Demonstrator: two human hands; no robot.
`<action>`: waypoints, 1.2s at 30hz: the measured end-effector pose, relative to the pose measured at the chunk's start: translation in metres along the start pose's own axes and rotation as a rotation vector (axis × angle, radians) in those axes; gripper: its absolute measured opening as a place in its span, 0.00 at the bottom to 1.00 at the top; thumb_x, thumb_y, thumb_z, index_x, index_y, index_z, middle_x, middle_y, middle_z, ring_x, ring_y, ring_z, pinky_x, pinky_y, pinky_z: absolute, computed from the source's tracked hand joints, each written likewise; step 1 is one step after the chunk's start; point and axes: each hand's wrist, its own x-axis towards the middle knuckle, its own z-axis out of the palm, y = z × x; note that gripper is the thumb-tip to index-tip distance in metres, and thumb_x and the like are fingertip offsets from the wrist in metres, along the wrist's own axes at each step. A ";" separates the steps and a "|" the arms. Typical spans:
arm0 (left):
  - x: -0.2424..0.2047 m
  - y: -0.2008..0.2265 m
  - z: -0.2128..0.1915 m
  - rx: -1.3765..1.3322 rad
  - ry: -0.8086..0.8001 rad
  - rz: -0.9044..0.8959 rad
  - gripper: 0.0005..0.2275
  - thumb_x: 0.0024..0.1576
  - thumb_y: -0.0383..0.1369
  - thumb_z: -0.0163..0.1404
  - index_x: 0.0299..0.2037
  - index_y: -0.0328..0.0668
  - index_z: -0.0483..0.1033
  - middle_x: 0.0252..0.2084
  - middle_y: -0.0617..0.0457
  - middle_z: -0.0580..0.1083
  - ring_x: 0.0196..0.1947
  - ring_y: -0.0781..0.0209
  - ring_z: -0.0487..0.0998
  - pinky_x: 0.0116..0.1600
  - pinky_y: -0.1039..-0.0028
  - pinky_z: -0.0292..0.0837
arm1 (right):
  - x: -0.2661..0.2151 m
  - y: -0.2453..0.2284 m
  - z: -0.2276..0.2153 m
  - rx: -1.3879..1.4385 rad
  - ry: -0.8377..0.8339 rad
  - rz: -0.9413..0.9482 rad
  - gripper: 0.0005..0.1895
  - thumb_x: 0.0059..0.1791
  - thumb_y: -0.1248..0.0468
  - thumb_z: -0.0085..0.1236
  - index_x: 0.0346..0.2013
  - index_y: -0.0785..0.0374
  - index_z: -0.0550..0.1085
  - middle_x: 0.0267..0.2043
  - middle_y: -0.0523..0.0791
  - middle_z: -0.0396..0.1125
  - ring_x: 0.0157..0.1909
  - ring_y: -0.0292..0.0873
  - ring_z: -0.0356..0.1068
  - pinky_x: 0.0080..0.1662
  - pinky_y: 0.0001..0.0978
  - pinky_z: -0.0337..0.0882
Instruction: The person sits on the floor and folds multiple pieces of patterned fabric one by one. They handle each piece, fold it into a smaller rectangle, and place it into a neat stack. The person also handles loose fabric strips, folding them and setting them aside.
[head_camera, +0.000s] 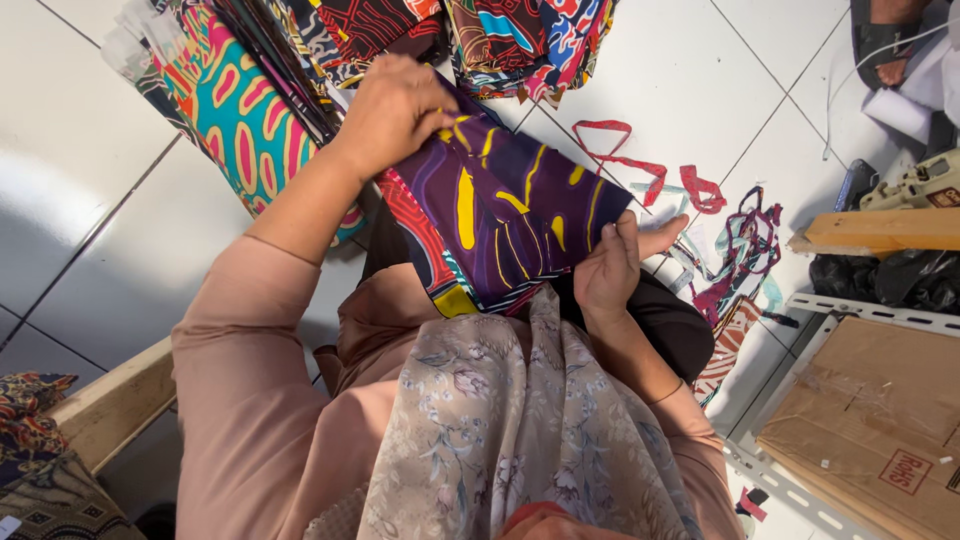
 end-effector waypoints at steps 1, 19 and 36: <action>0.002 -0.001 0.000 0.010 0.046 0.010 0.09 0.56 0.32 0.66 0.42 0.46 0.79 0.39 0.54 0.74 0.47 0.51 0.74 0.60 0.61 0.64 | 0.000 -0.002 0.000 0.016 -0.021 0.007 0.18 0.59 0.73 0.37 0.64 0.72 0.64 0.63 0.46 0.64 0.64 0.37 0.63 0.70 0.32 0.59; -0.088 0.047 -0.028 0.040 0.202 -0.344 0.07 0.54 0.26 0.61 0.41 0.41 0.80 0.44 0.50 0.75 0.44 0.48 0.77 0.49 0.60 0.72 | 0.005 -0.042 0.054 -1.035 -0.777 -0.392 0.09 0.50 0.68 0.57 0.45 0.66 0.71 0.53 0.56 0.69 0.55 0.53 0.69 0.55 0.41 0.69; -0.110 0.081 0.023 -2.017 0.291 -0.943 0.27 0.62 0.42 0.42 0.71 0.41 0.58 0.64 0.46 0.71 0.62 0.54 0.76 0.62 0.61 0.74 | 0.010 -0.057 0.119 -0.091 -0.544 0.681 0.22 0.48 0.64 0.49 0.56 0.69 0.69 0.54 0.47 0.71 0.55 0.40 0.72 0.59 0.33 0.68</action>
